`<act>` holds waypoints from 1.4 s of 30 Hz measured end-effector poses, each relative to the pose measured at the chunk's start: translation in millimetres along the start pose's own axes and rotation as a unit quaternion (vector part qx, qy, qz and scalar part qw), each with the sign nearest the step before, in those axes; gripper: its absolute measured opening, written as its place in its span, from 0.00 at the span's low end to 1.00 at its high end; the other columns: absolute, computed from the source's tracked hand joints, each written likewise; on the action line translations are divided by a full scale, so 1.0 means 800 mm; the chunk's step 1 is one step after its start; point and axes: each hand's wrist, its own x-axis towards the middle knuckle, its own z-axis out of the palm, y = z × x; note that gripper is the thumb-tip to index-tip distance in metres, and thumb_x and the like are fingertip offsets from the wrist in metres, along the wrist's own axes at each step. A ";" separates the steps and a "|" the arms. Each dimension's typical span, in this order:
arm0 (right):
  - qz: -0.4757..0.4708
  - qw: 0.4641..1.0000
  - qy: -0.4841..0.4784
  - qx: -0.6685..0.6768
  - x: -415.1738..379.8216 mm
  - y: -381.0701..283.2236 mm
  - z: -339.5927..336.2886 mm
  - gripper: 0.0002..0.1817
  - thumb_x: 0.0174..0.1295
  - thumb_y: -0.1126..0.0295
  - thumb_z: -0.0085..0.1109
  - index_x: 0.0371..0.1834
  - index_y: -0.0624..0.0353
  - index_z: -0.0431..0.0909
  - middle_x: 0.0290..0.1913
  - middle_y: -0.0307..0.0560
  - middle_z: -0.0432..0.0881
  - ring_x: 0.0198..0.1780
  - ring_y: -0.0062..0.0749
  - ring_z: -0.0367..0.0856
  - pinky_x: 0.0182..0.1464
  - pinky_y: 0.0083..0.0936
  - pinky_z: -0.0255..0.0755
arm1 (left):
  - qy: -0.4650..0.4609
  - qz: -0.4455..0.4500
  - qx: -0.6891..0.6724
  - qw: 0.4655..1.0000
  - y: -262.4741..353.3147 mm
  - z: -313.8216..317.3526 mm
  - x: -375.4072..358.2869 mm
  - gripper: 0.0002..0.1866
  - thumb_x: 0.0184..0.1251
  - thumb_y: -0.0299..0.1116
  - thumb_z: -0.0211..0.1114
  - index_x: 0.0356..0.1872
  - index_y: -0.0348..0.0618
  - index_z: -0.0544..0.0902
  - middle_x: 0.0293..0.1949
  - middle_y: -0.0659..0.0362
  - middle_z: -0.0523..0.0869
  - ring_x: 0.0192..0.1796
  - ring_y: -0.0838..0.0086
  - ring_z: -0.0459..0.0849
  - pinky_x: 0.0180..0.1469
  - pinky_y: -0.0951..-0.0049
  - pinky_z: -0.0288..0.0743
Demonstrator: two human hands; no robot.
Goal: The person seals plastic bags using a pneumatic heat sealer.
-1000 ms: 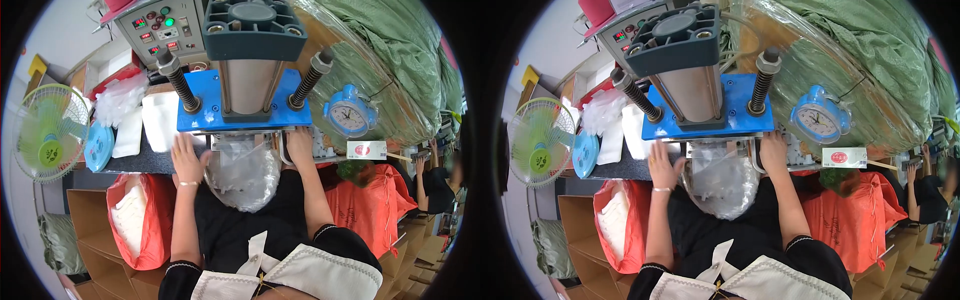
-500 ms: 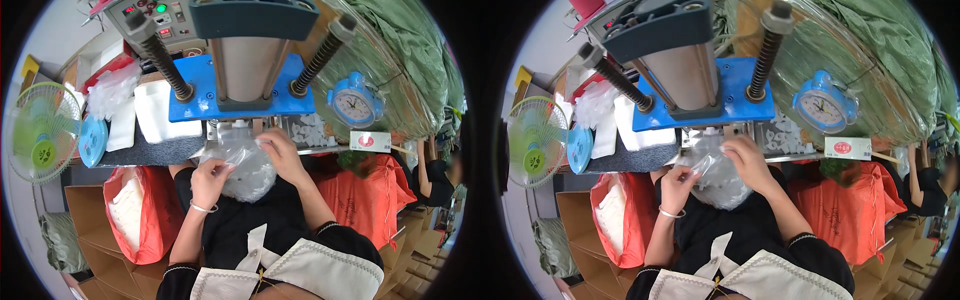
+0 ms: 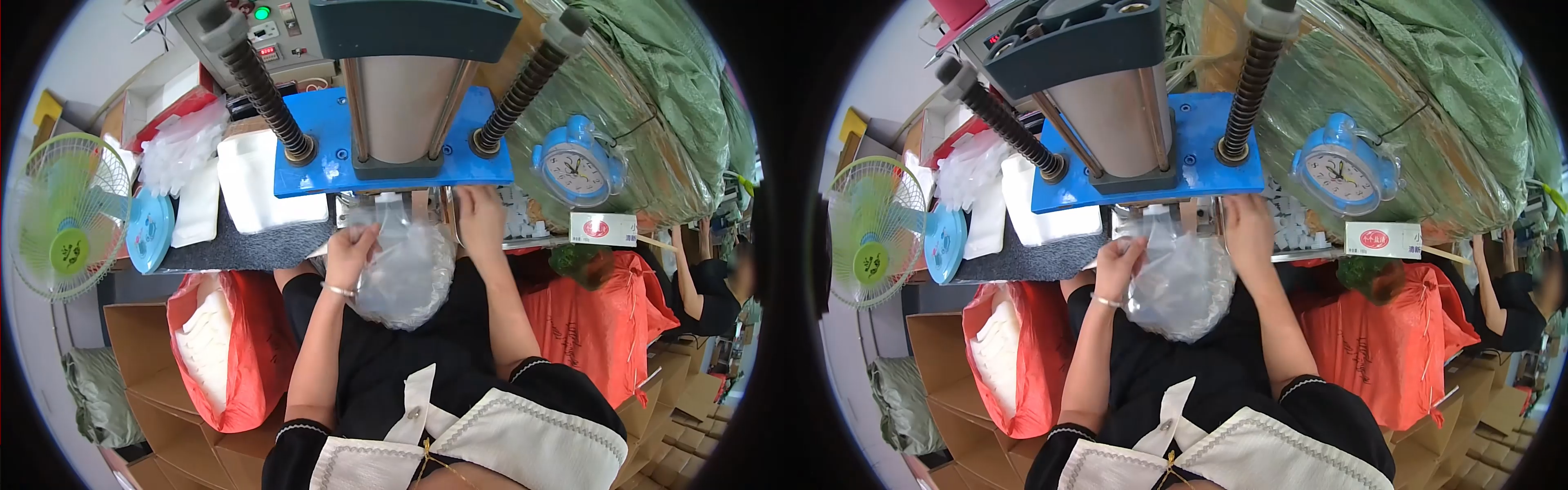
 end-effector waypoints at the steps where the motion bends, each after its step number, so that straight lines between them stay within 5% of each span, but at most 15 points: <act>1: -0.012 0.998 -0.012 -0.066 0.007 0.015 -0.005 0.10 0.59 0.75 0.55 0.42 0.64 0.77 0.41 0.60 0.79 0.44 0.57 0.76 0.46 0.44 0.71 | -0.001 0.004 -0.002 1.000 -0.006 0.001 0.004 0.19 0.69 0.38 0.64 0.17 0.40 0.78 0.15 0.68 0.75 0.15 0.87 0.67 0.18 0.83 0.55; 4: -0.033 0.988 -0.035 -0.147 0.015 0.047 0.007 0.12 0.56 0.78 0.53 0.43 0.67 0.76 0.40 0.62 0.78 0.45 0.58 0.76 0.47 0.46 0.71 | -0.005 0.007 -0.032 0.999 -0.015 0.005 0.022 0.19 0.66 0.41 0.65 0.18 0.39 0.79 0.15 0.63 0.78 0.16 0.81 0.71 0.20 0.78 0.62; 5: -0.037 0.985 -0.062 -0.155 0.013 0.054 0.015 0.13 0.54 0.79 0.52 0.43 0.67 0.76 0.40 0.62 0.78 0.45 0.59 0.75 0.48 0.47 0.71 | 0.041 0.083 0.140 0.986 -0.015 -0.006 0.019 0.20 0.61 0.45 0.68 0.21 0.37 0.80 0.18 0.59 0.81 0.19 0.72 0.76 0.24 0.72 0.68; 7: -0.038 0.985 -0.072 -0.151 0.017 0.062 0.023 0.13 0.54 0.80 0.52 0.43 0.67 0.76 0.41 0.62 0.78 0.45 0.60 0.75 0.48 0.47 0.71 | 0.161 0.125 0.418 0.885 0.024 -0.023 0.003 0.29 0.48 0.55 0.74 0.35 0.33 0.82 0.32 0.50 0.86 0.37 0.53 0.84 0.38 0.59 0.77; 8: -0.031 0.985 -0.086 -0.149 0.014 0.064 0.024 0.13 0.53 0.80 0.52 0.44 0.67 0.75 0.41 0.62 0.78 0.46 0.60 0.75 0.48 0.48 0.72 | 0.235 0.108 0.489 0.833 0.049 -0.034 -0.002 0.35 0.50 0.56 0.71 0.49 0.34 0.79 0.50 0.45 0.82 0.53 0.52 0.80 0.49 0.60 0.75; 10: -0.018 0.989 -0.062 -0.131 0.016 0.061 0.023 0.13 0.53 0.77 0.54 0.43 0.67 0.75 0.42 0.63 0.78 0.45 0.61 0.76 0.47 0.47 0.72 | 0.309 0.226 0.601 0.701 0.035 -0.072 0.011 0.40 0.53 0.58 0.68 0.58 0.34 0.73 0.65 0.44 0.70 0.65 0.49 0.69 0.61 0.56 0.66; 13: 0.059 0.998 -0.001 -0.008 0.022 0.035 0.006 0.14 0.50 0.71 0.62 0.39 0.66 0.76 0.40 0.61 0.79 0.42 0.56 0.78 0.43 0.43 0.72 | 0.214 0.221 0.621 0.721 -0.037 -0.072 -0.002 0.44 0.56 0.58 0.65 0.66 0.36 0.65 0.70 0.48 0.62 0.69 0.51 0.63 0.71 0.48 0.51; 14: 0.060 0.998 0.002 -0.007 0.023 0.034 0.001 0.14 0.50 0.71 0.62 0.39 0.66 0.76 0.40 0.61 0.79 0.42 0.56 0.78 0.43 0.43 0.72 | 0.188 0.227 0.596 0.747 -0.037 -0.066 -0.023 0.36 0.56 0.51 0.67 0.63 0.41 0.70 0.67 0.51 0.67 0.67 0.54 0.66 0.71 0.48 0.51; 18: 0.140 0.984 -0.023 0.106 0.002 0.059 -0.008 0.13 0.51 0.71 0.65 0.39 0.65 0.77 0.35 0.53 0.79 0.34 0.42 0.80 0.38 0.33 0.73 | 0.219 0.278 0.521 0.777 -0.035 -0.074 -0.051 0.11 0.57 0.30 0.66 0.42 0.47 0.81 0.41 0.61 0.82 0.48 0.64 0.79 0.67 0.54 0.58; 19: 0.121 0.988 -0.032 0.089 0.002 0.057 -0.011 0.13 0.52 0.71 0.65 0.38 0.64 0.78 0.35 0.53 0.79 0.34 0.43 0.79 0.37 0.34 0.73 | 0.225 0.308 0.507 0.773 -0.017 -0.077 -0.052 0.05 0.59 0.28 0.64 0.36 0.45 0.81 0.33 0.60 0.82 0.39 0.63 0.80 0.56 0.60 0.69; 23: 0.012 1.000 -0.005 -0.001 0.006 0.051 -0.020 0.11 0.55 0.71 0.65 0.39 0.64 0.78 0.36 0.52 0.79 0.35 0.41 0.79 0.39 0.33 0.72 | 0.248 0.270 0.454 0.812 0.021 -0.075 -0.066 0.03 0.60 0.27 0.65 0.29 0.40 0.80 0.28 0.54 0.81 0.30 0.59 0.79 0.32 0.63 0.71; 28: 0.123 0.987 -0.008 0.104 -0.011 0.009 -0.036 0.08 0.57 0.78 0.60 0.40 0.63 0.76 0.37 0.46 0.78 0.39 0.29 0.78 0.42 0.26 0.72 | 0.103 0.192 0.258 0.941 0.065 -0.041 -0.100 0.06 0.59 0.27 0.68 0.30 0.34 0.81 0.26 0.58 0.82 0.30 0.73 0.80 0.33 0.75 0.72; 30: 0.065 0.960 -0.055 0.266 -0.024 -0.016 -0.029 0.06 0.59 0.80 0.56 0.39 0.63 0.77 0.38 0.45 0.79 0.41 0.30 0.79 0.44 0.25 0.72 | 0.051 0.175 0.266 0.946 0.043 -0.022 -0.093 0.08 0.59 0.29 0.70 0.29 0.34 0.81 0.25 0.59 0.82 0.27 0.78 0.77 0.30 0.78 0.71; 38: -0.132 0.944 -0.229 0.199 -0.011 -0.060 -0.002 0.04 0.61 0.79 0.56 0.38 0.64 0.77 0.39 0.46 0.79 0.42 0.38 0.79 0.42 0.29 0.73 | -0.015 0.042 0.094 0.995 -0.002 0.018 -0.066 0.10 0.62 0.32 0.69 0.33 0.33 0.84 0.24 0.66 0.82 0.26 0.87 0.75 0.29 0.84 0.69; 42: 0.047 0.914 -0.192 0.354 -0.029 -0.054 0.026 0.06 0.60 0.79 0.59 0.40 0.64 0.80 0.42 0.46 0.80 0.44 0.29 0.79 0.45 0.26 0.74 | 0.002 0.040 0.025 0.999 -0.019 0.020 -0.057 0.10 0.66 0.33 0.66 0.35 0.35 0.86 0.24 0.65 0.83 0.24 0.86 0.75 0.27 0.84 0.68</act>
